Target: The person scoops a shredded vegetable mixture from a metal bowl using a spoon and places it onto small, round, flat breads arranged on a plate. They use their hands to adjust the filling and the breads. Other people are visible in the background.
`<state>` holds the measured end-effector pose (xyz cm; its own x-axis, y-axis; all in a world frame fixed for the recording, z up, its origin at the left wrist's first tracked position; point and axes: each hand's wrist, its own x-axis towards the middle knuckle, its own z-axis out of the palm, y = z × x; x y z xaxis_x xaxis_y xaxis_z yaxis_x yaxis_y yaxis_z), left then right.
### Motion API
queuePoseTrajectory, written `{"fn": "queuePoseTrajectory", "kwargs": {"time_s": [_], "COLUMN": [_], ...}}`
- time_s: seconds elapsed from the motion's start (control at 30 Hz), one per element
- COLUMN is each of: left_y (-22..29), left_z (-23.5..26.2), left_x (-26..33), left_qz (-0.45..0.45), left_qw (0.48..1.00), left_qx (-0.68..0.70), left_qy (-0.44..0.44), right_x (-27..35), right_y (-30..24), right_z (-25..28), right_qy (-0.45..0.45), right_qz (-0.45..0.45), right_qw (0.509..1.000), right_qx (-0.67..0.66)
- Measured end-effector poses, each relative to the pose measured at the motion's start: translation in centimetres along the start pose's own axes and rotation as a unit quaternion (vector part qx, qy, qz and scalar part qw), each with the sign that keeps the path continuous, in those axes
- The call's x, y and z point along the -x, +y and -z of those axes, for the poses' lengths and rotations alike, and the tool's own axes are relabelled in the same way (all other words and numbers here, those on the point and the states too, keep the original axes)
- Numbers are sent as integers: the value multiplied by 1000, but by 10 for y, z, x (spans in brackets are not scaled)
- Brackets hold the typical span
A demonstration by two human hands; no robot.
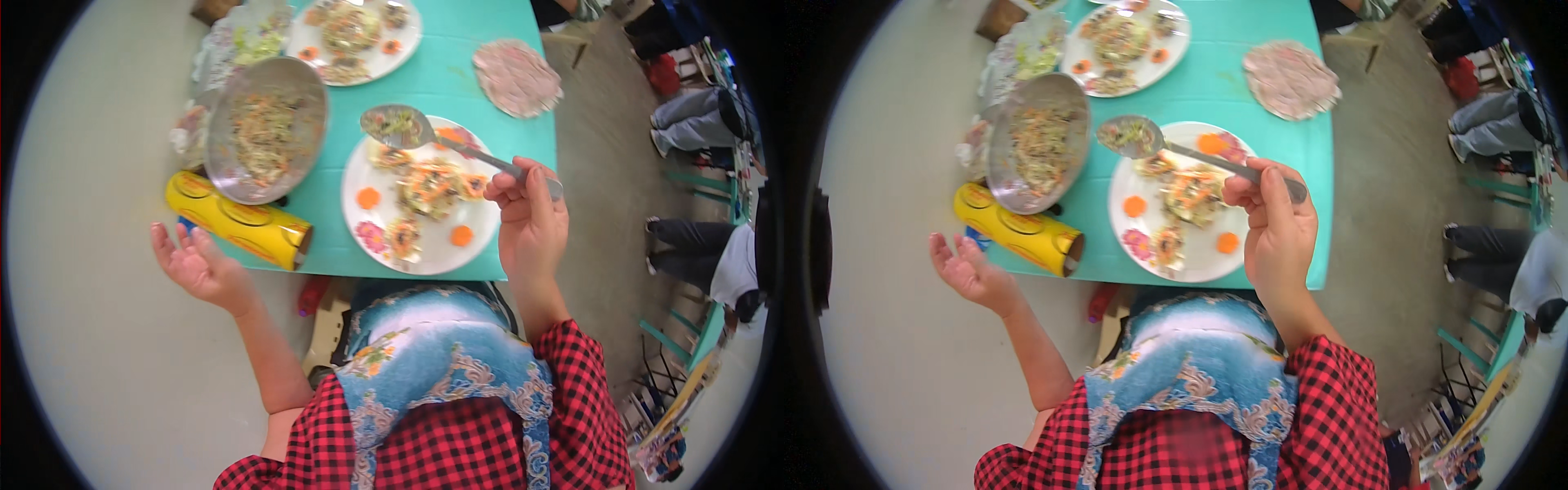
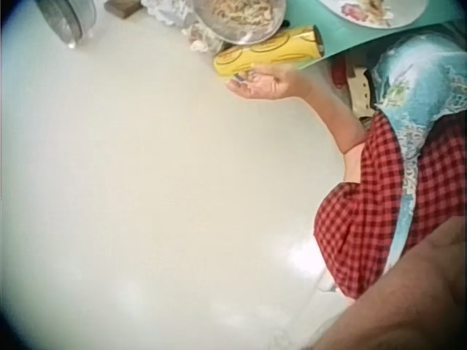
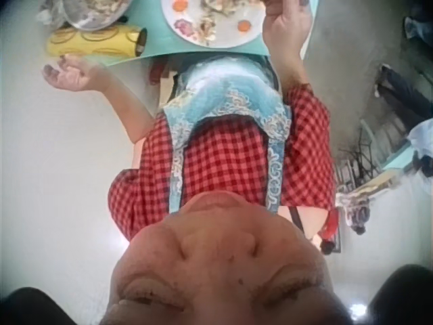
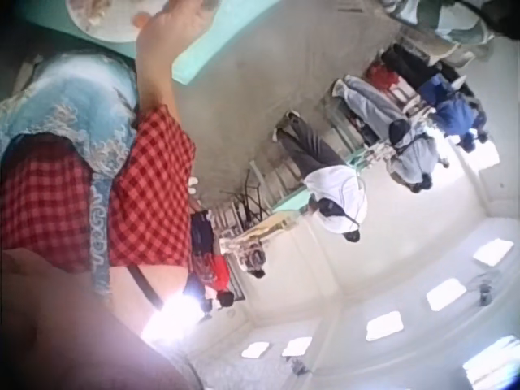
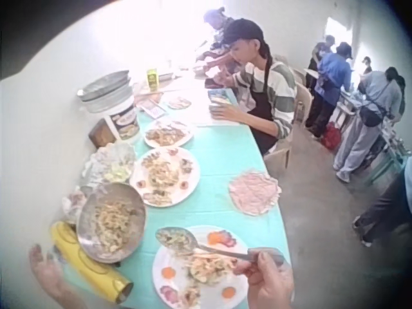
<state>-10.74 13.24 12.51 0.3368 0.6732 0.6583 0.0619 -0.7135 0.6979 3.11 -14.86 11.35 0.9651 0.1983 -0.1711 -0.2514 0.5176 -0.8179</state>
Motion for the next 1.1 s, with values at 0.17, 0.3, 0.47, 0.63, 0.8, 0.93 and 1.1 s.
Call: {"fn": "queuePoseTrajectory", "kwargs": {"time_s": [0.17, 0.3, 0.47, 0.63, 0.8, 0.93, 1.1], "left_y": [-58, -96, -130, -133, -121, -109, -81], "left_z": [27, 46, 55, 43, 32, 31, 23], "left_x": [-37, -39, -56, -64, -64, -57, -33], "left_qz": [-30, 34, 32, 19, -40, -62, -49], "left_qw": [999, 993, 983, 976, 971, 970, 967], "left_qx": [26, 76, 81, 88, 97, 82, 82], "left_qy": [-35, -83, -163, -197, -213, -221, -238], "right_x": [4, -7, 1, 19, 53, 51, 32], "right_y": [46, 127, 190, 181, 123, 77, 36], "right_z": [-101, -151, -167, -153, -102, -11, 77], "right_qy": [-64, -75, 26, -5, -29, 40, 48], "right_qz": [127, 331, 179, 93, 61, 131, 123], "right_qw": [969, 824, 849, 831, 854, 806, 690], "right_qx": [202, 454, 497, 549, 515, 575, 712]}}
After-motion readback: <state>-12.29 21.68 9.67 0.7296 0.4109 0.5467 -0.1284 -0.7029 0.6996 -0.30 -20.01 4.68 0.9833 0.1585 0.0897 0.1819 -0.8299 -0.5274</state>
